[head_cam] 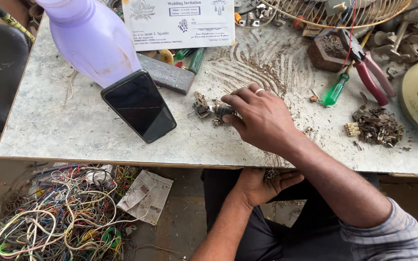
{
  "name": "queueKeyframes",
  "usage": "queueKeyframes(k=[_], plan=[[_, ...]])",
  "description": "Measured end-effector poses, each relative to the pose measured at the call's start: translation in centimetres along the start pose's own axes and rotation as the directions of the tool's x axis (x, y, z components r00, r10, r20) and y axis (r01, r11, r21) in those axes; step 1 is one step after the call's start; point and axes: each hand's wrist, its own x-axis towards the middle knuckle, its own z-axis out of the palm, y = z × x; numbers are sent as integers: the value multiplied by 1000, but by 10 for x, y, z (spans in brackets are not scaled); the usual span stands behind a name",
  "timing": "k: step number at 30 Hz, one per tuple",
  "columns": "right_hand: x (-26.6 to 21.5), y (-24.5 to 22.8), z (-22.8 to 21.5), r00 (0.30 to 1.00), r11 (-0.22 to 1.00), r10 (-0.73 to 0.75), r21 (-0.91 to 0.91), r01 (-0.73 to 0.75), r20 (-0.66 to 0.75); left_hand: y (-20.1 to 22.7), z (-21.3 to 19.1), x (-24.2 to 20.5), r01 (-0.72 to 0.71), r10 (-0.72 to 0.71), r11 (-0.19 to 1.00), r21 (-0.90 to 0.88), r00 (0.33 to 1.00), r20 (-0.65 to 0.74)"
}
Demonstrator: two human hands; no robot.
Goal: The person sorts small metal parts and debris on a cluttered workbench, picking up pieces and placing them into a container. The person handles various small metallic components by hand, moving them between piles and a nearby container.
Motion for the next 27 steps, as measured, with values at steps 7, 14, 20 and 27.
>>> queueKeyframes(k=[7,14,20,27], plan=[[-7,5,1,992,949,124,292,-117,-6,-1,-7,4,26,-20,997,-68,996,92],[-16,-4,-5,996,986,-6,165,-9,89,-3,-9,4,-26,21,998,64,997,69],[-15,-6,-5,1000,960,2,278,-2,0,-3,-8,4,-26,24,1000,16,992,121],[3,36,-19,794,730,498,326,-601,348,3,7,-1,9,-19,998,60,986,165]])
